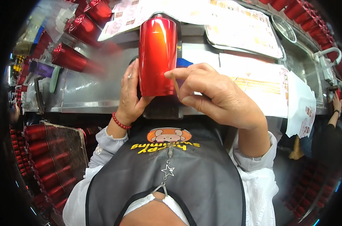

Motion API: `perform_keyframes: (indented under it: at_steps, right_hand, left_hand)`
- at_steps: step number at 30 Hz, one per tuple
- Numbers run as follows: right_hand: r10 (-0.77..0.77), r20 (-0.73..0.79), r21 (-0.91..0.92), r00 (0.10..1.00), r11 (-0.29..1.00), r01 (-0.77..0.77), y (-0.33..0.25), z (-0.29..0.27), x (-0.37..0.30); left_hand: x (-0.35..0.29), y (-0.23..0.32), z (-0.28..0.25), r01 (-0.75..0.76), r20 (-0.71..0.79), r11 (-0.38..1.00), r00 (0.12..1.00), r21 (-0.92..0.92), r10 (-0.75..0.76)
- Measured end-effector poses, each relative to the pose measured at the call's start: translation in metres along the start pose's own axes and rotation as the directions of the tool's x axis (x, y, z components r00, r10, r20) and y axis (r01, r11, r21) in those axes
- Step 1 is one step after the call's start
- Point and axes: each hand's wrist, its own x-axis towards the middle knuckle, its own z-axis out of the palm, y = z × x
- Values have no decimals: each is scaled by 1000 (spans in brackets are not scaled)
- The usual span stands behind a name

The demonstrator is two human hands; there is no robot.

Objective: The person applies a gold strip to the bottom edge of a red can, then affixes a red label to the body and a green circular sticker to the top. They smooth each label with a green cloth and place the finished can on a rack before repeating the process with another can.

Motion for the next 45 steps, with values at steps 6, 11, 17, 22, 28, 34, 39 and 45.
perform_keyframes:
  at_steps: [6, 11, 17, 22, 28, 34, 39, 45]
  right_hand:
    - [-60, -27, -99, 998, 993, 57, 3, 4, -5]
    - [-76, 19, -89, 997, 993, 77, 2, 2, -8]
    - [-95, 25, -91, 995, 991, 97, 0, 1, -6]
    - [-109, 53, -66, 993, 991, 112, -4, 2, -9]
    - [-134, 45, -7, 990, 991, 134, 4, 7, -6]
    - [-78, 35, -7, 996, 997, 78, 6, 14, -2]
    - [-19, -25, 62, 1000, 998, 21, 11, 24, -2]
    - [68, -147, -55, 987, 996, -77, 22, 40, 0]
  left_hand:
    - [13, 31, -16, -87, -70, 989, 993, 120, 96]
    - [10, 14, -11, -85, -9, 996, 996, 40, 86]
    - [40, 57, -28, -205, 1, 953, 978, -221, 211]
    - [57, 68, -32, -273, 69, 936, 953, -224, 295]
    - [46, 69, -25, -153, 54, 859, 977, -488, 205]
    - [47, 69, -40, -182, 151, 943, 961, -279, 230]
    - [36, 68, -47, -85, 171, 954, 975, -287, 139]
    - [24, 61, -47, 14, 76, 983, 997, -181, 0]
